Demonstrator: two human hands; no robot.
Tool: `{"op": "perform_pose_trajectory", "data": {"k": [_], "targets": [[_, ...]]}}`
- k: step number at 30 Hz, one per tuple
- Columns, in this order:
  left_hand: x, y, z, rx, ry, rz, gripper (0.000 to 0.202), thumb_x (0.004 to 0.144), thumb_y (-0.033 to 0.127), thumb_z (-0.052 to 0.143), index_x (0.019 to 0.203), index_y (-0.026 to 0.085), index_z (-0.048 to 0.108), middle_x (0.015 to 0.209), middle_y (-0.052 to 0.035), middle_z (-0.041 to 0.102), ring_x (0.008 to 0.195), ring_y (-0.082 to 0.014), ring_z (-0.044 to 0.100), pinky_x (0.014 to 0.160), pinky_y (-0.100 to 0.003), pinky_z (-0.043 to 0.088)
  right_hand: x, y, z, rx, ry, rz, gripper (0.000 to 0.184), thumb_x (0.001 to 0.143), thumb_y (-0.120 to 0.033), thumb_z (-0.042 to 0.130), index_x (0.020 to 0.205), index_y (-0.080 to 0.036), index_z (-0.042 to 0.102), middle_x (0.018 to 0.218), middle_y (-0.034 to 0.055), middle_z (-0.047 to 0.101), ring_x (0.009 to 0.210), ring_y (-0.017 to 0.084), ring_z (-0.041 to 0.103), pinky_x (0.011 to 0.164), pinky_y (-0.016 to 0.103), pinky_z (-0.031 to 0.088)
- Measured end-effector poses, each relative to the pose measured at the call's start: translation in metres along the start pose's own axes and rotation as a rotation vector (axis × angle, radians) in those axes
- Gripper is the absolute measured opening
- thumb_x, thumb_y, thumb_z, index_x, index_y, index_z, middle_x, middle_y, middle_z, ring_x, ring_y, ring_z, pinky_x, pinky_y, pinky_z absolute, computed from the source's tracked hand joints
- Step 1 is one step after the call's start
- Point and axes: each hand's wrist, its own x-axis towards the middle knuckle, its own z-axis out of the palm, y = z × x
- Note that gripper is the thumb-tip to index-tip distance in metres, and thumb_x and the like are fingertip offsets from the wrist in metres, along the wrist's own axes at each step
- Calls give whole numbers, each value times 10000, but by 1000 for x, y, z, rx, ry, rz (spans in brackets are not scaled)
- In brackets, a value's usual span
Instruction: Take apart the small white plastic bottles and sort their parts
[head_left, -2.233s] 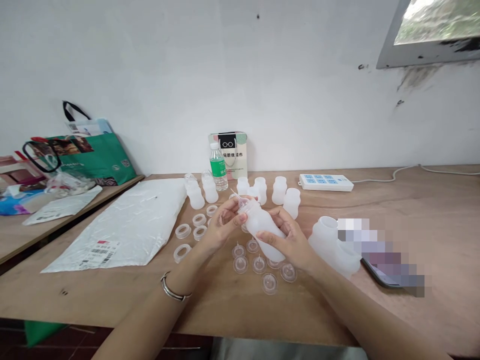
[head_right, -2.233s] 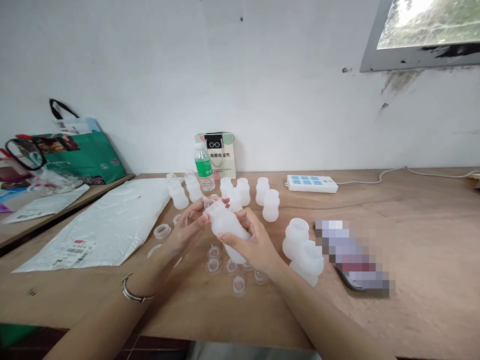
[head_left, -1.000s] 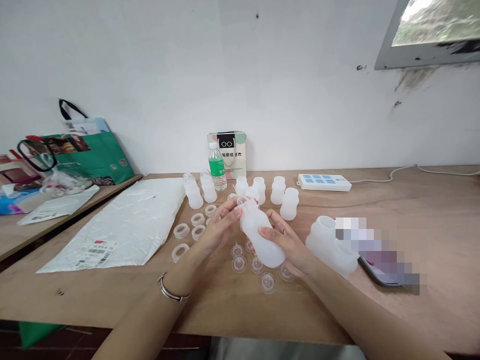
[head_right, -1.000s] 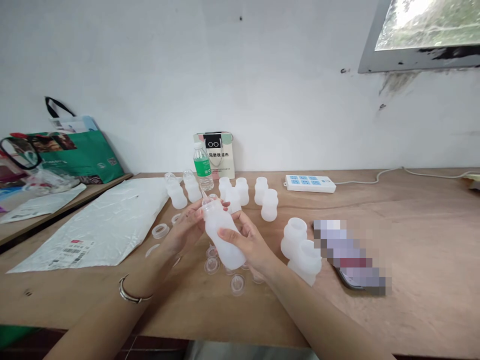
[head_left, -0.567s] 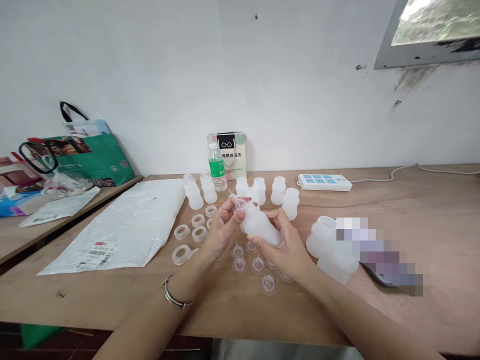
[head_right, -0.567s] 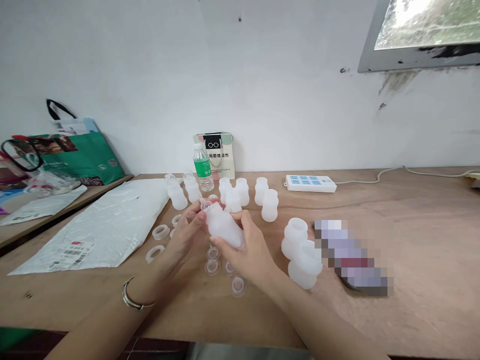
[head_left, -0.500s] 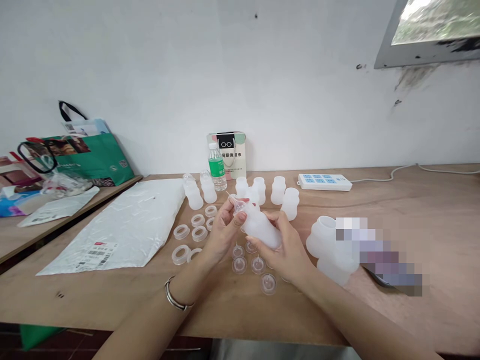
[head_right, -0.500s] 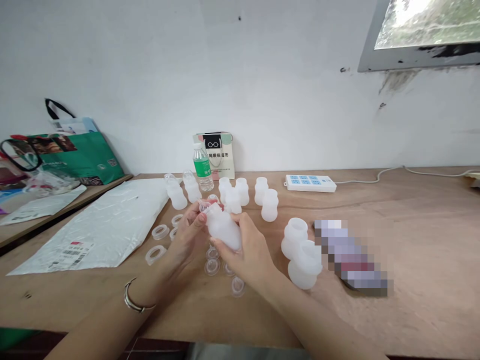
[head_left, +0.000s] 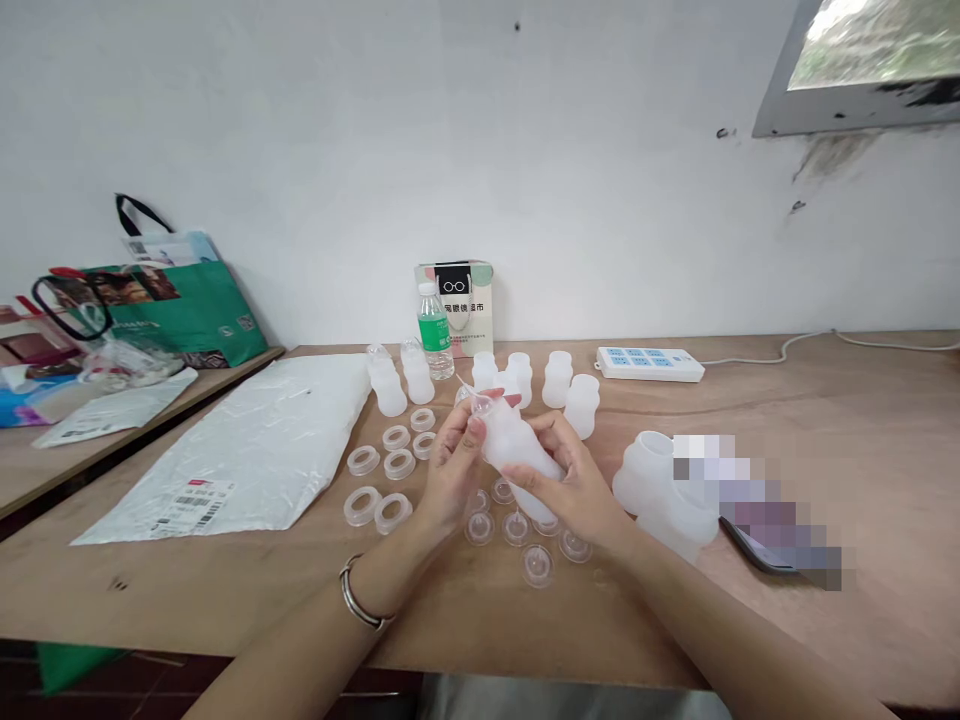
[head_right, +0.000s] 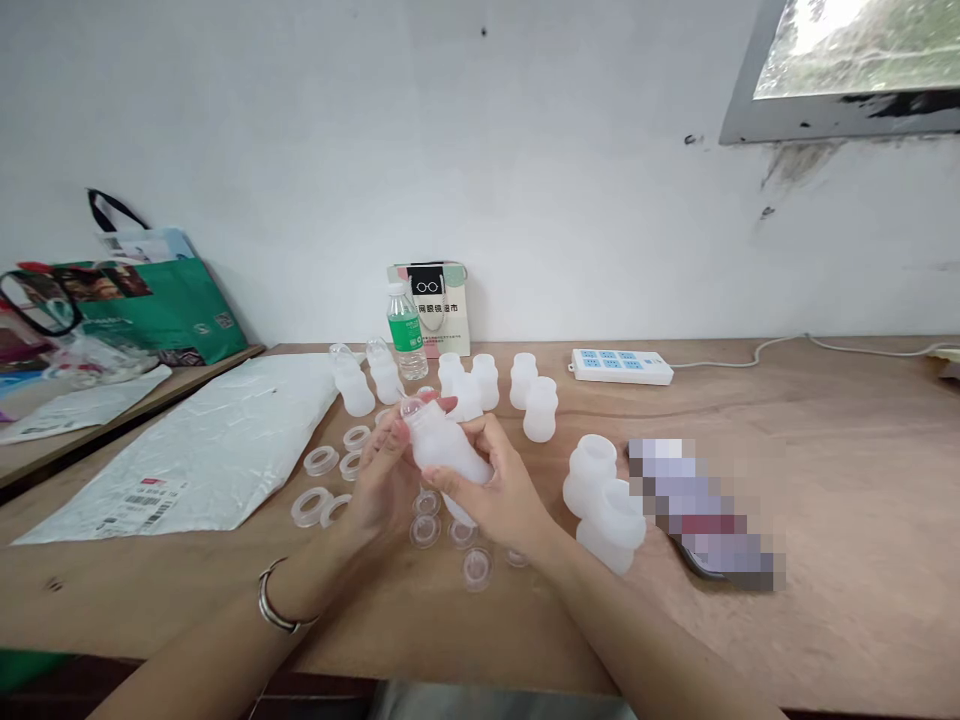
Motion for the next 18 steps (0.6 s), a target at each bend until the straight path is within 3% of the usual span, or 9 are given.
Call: {"op": "perform_pose_trajectory", "data": {"k": [3, 5, 9, 11, 13, 16, 18], "targets": [[2, 3, -4, 10, -78, 30, 452, 818, 455, 612, 1208, 240, 540, 1230, -91, 604, 1124, -249, 555, 874, -345, 481, 1, -1, -2, 217, -83, 112, 338, 728, -438, 683, 864, -242, 444, 834, -15, 605, 668, 146, 583, 561, 266, 448], [4, 3, -7, 32, -105, 62, 496, 796, 438, 647, 1234, 251, 509, 1260, -88, 577, 1134, -239, 542, 869, -331, 481, 1, 0, -2, 218, -86, 117, 343, 724, -437, 691, 865, -243, 445, 838, -15, 607, 669, 142, 577, 563, 262, 440], [6, 2, -10, 88, -75, 107, 481, 701, 481, 725, 1077, 220, 578, 1061, -58, 631, 933, -189, 598, 725, -257, 489, -2, -1, 1, 78, 2, 17, 309, 729, -365, 714, 883, -239, 477, 887, -4, 616, 778, 146, 566, 660, 266, 443], [6, 2, -10, 71, -76, 83, 468, 668, 448, 764, 1033, 209, 595, 959, -43, 648, 846, -170, 606, 690, -244, 488, -3, -1, 2, 127, 3, 32, 321, 716, -361, 729, 874, -237, 478, 871, -7, 618, 778, 146, 576, 666, 266, 450], [5, 4, -8, 22, -122, 7, 465, 688, 421, 756, 1065, 198, 602, 965, -56, 662, 781, -151, 611, 650, -232, 494, -3, 0, 3, 300, -73, 150, 366, 699, -407, 734, 875, -238, 462, 815, -12, 622, 695, 144, 598, 613, 268, 466], [3, 6, -7, -91, -221, -114, 477, 745, 449, 693, 1146, 215, 580, 1084, -75, 650, 528, -75, 556, 457, -207, 459, -3, 1, 3, 592, -225, 361, 452, 698, -519, 694, 944, -234, 443, 748, 1, 635, 553, 141, 596, 511, 269, 470], [2, 7, -7, -149, -271, -157, 456, 773, 467, 653, 1161, 243, 571, 1143, -71, 631, 404, -32, 483, 361, -200, 408, -3, 2, 4, 680, -272, 409, 499, 705, -577, 657, 980, -221, 442, 745, 21, 648, 516, 135, 587, 478, 262, 461]]}}
